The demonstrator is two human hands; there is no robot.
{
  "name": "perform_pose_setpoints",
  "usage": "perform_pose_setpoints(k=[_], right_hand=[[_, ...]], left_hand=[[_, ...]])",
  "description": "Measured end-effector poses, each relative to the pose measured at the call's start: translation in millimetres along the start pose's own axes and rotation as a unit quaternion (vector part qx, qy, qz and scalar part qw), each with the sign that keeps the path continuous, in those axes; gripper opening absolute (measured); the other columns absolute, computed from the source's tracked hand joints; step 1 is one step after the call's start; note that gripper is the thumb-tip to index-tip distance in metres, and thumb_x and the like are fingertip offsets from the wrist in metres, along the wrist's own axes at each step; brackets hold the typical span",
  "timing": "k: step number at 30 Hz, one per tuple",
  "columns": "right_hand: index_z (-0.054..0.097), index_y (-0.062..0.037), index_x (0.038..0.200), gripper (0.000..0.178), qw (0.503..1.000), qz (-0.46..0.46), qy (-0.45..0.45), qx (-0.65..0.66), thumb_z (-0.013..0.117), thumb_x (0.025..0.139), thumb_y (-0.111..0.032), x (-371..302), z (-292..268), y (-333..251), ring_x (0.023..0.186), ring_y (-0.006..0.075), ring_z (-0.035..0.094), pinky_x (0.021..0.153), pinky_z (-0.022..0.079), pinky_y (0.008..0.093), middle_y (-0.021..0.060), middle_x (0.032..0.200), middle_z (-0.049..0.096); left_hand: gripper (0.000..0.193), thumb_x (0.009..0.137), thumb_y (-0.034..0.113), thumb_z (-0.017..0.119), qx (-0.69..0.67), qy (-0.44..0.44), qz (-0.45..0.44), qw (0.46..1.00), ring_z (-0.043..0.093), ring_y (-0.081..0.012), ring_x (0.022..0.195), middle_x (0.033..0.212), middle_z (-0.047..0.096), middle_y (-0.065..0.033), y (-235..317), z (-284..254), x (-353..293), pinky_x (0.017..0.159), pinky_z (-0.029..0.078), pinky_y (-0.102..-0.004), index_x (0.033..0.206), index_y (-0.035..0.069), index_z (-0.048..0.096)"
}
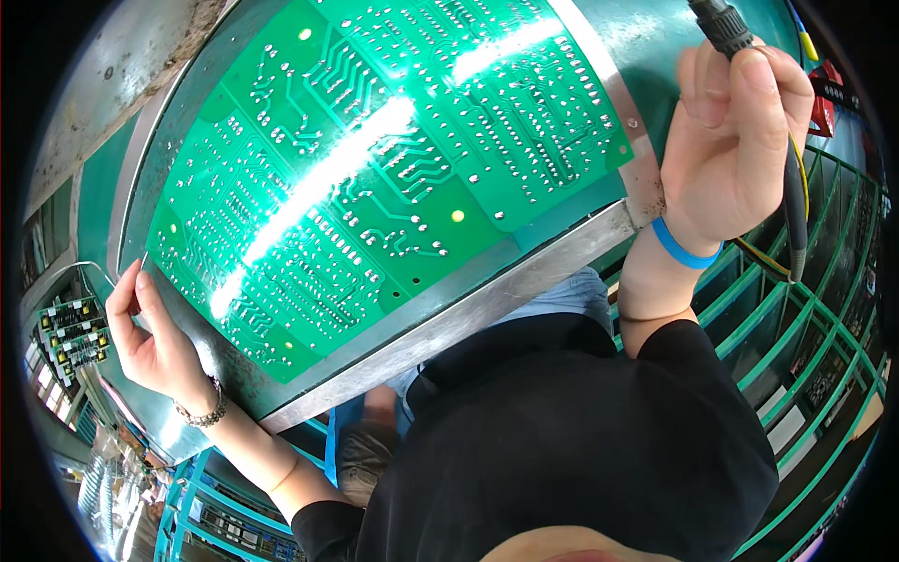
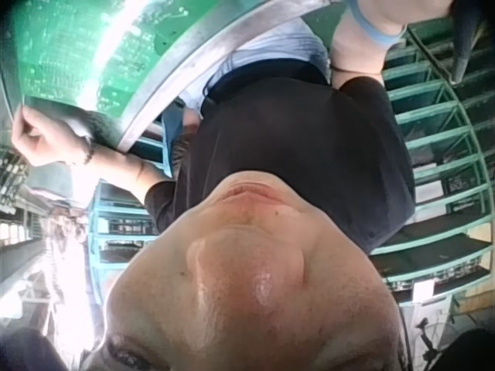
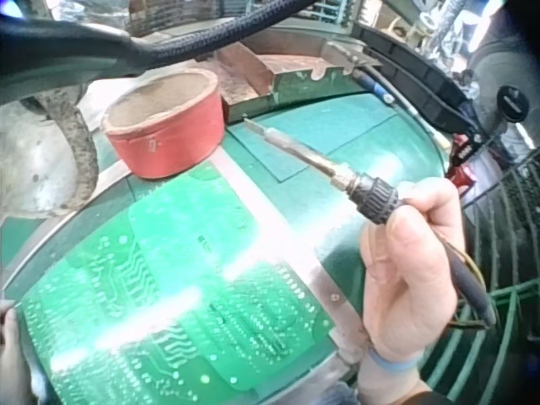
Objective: Soldering components onto a printed circuit board on an industrial assembly line.
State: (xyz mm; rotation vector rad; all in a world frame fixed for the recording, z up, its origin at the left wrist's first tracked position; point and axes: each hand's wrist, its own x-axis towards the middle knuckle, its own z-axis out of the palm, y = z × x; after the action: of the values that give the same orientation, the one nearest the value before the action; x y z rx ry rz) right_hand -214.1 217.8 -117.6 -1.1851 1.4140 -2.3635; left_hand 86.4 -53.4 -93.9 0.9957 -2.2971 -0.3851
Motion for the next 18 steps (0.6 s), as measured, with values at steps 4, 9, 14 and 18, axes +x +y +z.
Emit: perform_pose_setpoints(k=[4,9,14,18], right_hand=[[0.056,-0.0018,0.105,0.022,1.0,0.002,-0.002,0.009,0.043,0.088,-0.006,-0.6,1.0,-0.3,0.058,0.0117,0.035,0.054,0.026,0.0258,0.0075,0.072,0.05],[0.056,-0.0012,0.105,0.022,1.0,-0.003,0.01,-0.007,0.043,0.088,-0.006,-0.8,1.4,0.2,0.058,0.0111,0.034,0.053,0.026,0.0255,0.0073,0.074,0.05],[0.056,-0.0008,0.105,0.021,1.0,-0.007,-0.001,-0.004,0.043,0.088,-0.006,0.8,2.4,1.0,0.057,0.0106,0.034,0.052,0.026,0.0248,0.0075,0.075,0.052],[0.056,-0.0008,0.104,0.021,1.0,-0.007,0.009,0.001,0.043,0.088,-0.005,0.2,2.1,0.4,0.057,0.0109,0.034,0.052,0.026,0.0248,0.0076,0.074,0.052]], left_hand=[[0.012,0.085,0.006,0.057,-0.006,-0.044,-0.001,0.999,0.053,-0.0071,0.082,0.089,0.062,-0.002,-0.6,-0.9,0.8,0.077,0.042,-0.0212,0.096,0.002,0.062],[0.012,0.085,0.006,0.057,0.01,-0.062,0.016,0.998,0.053,-0.008,0.082,0.09,0.061,-0.0021,-3.7,-3.5,1.6,0.077,0.042,-0.0219,0.095,0.001,0.062],[0.017,0.084,0.005,0.058,0.015,-0.065,0.012,0.998,0.053,-0.0084,0.082,0.092,0.061,-0.0029,-0.9,-1.4,2.5,0.077,0.042,-0.0223,0.1,0.001,0.061],[0.031,0.08,0.001,0.06,0.098,-0.042,0.084,0.991,0.054,-0.0132,0.084,0.1,0.06,-0.0065,11.8,0.2,0.4,0.081,0.042,-0.0259,0.111,0.002,0.057]])
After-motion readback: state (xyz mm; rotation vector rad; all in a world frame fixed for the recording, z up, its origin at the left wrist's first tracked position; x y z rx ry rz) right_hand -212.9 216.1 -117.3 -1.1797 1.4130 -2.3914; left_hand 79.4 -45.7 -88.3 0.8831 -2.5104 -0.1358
